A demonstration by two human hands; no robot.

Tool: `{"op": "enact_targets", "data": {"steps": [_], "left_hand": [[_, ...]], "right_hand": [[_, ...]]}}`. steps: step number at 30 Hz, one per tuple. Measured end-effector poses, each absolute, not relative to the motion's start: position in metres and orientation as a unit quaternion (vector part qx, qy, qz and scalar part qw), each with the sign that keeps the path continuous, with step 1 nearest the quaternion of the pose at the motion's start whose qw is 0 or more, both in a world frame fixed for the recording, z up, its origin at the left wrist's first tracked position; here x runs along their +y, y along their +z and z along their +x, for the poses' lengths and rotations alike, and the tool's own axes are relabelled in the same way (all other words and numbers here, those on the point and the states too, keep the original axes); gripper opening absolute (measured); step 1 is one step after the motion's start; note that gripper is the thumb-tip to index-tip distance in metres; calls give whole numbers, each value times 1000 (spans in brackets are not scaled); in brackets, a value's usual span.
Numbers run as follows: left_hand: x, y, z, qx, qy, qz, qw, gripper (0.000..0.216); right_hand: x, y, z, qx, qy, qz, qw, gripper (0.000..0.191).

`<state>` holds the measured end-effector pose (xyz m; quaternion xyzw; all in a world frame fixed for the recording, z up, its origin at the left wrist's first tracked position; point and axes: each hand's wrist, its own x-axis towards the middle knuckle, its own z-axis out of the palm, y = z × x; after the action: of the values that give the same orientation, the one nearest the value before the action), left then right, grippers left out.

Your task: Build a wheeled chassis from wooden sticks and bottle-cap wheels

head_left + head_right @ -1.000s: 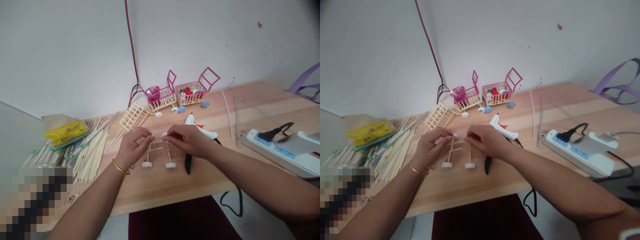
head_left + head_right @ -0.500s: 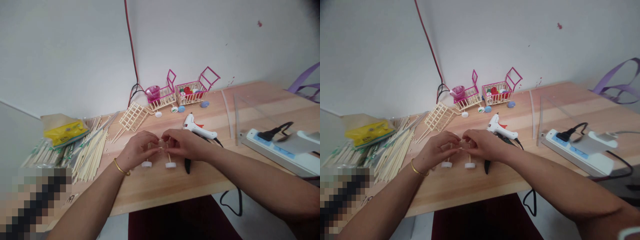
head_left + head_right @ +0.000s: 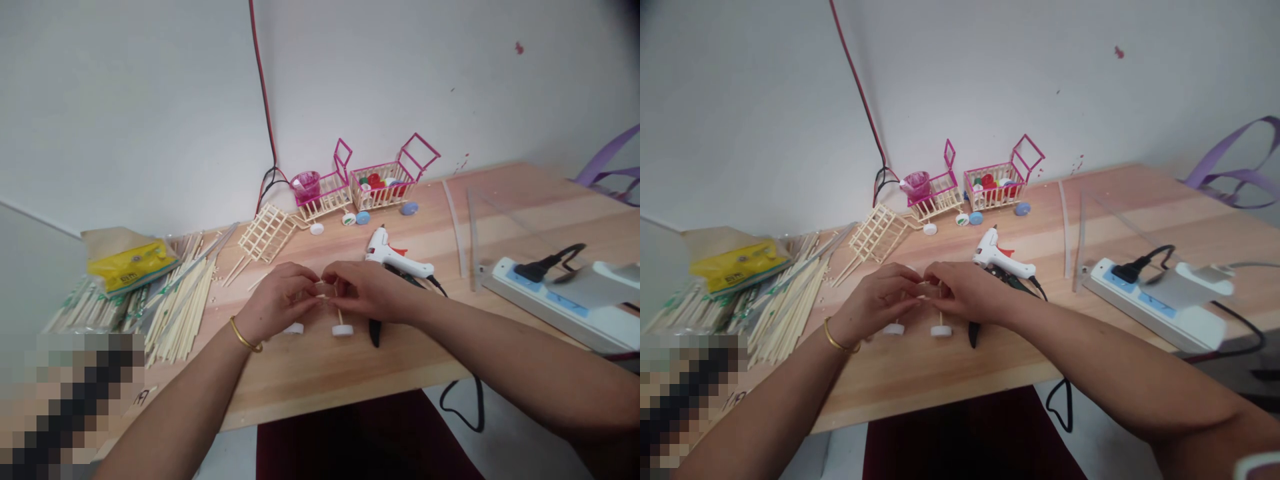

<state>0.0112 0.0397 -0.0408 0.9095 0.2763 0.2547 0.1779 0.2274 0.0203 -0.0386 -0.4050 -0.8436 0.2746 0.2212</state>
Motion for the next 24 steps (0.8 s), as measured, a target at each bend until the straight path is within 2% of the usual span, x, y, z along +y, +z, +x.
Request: {"op": "enact_targets", "data": {"steps": [24], "left_hand": [[38,-41,15,254,266,918,146,14]], "right_hand": [[20,-40,226,-840,268,-419,216,25]]}}
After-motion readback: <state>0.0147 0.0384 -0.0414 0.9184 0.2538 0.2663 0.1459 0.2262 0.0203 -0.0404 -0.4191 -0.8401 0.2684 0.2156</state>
